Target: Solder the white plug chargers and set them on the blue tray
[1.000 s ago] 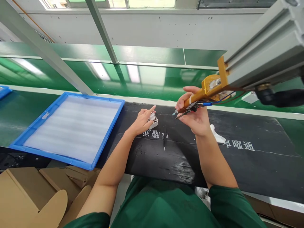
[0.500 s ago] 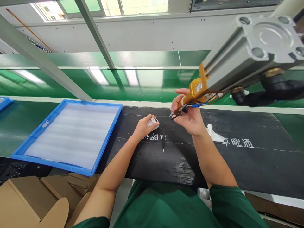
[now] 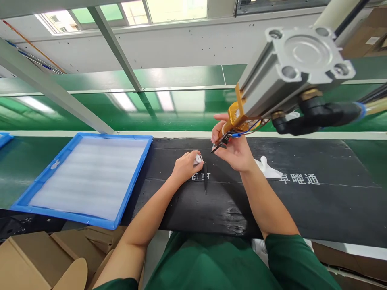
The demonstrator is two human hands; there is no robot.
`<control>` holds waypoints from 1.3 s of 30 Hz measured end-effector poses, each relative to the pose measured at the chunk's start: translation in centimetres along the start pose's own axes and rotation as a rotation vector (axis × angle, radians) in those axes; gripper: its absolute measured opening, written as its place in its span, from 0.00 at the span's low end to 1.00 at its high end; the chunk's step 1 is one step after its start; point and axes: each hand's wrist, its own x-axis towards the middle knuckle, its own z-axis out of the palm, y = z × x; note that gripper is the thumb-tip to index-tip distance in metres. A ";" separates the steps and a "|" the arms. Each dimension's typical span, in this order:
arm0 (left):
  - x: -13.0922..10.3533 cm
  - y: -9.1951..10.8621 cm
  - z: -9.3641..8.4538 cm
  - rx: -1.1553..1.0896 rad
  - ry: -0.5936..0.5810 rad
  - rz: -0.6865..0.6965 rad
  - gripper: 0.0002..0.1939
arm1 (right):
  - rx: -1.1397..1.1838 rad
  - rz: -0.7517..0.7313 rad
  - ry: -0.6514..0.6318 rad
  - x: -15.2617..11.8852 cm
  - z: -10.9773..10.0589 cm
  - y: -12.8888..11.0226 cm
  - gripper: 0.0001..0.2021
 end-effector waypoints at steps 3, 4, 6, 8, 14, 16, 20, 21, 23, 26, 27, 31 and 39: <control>0.0 0.2 -0.1 0.051 -0.036 0.015 0.20 | -0.005 -0.001 -0.035 0.1 -0.1 0.0 0.12; 0.0 0.2 -0.2 0.067 -0.042 0.021 0.21 | -0.004 0.002 -0.043 0.1 -0.2 0.1 0.12; -0.1 0.2 -0.4 0.089 -0.049 0.025 0.24 | 0.005 0.007 -0.047 0.1 -0.2 0.2 0.12; -0.2 0.2 -0.6 0.090 -0.060 0.024 0.26 | 0.016 0.014 -0.042 0.0 -0.3 0.3 0.13; -0.2 0.5 -1.0 0.056 -0.080 -0.028 0.26 | 0.031 0.006 -0.035 -0.1 -0.3 0.6 0.13; -0.1 0.6 -1.0 0.041 -0.081 -0.050 0.25 | 0.020 0.007 -0.034 -0.1 -0.3 0.6 0.13; 0.0 0.7 -0.7 0.027 -0.068 -0.071 0.26 | 0.000 0.015 -0.040 -0.1 -0.3 0.5 0.13; 0.0 0.7 -0.6 0.028 -0.067 -0.078 0.26 | -0.001 0.016 -0.040 -0.1 -0.3 0.5 0.13; 0.0 0.8 -0.4 0.037 -0.065 -0.088 0.27 | -0.001 0.016 -0.040 0.0 -0.3 0.4 0.13; -0.1 0.9 -0.2 0.081 -0.060 -0.095 0.29 | 0.002 0.014 -0.044 0.0 -0.3 0.4 0.13; -0.1 1.0 -0.2 0.103 -0.058 -0.097 0.30 | 0.006 0.010 -0.045 0.0 -0.3 0.4 0.13; -0.2 1.2 0.0 0.174 -0.063 -0.097 0.35 | 0.019 0.002 -0.044 0.1 -0.3 0.4 0.13; 0.4 0.2 0.7 -0.450 -0.010 -0.265 0.27 | 0.002 0.006 -0.037 0.1 -0.5 0.7 0.13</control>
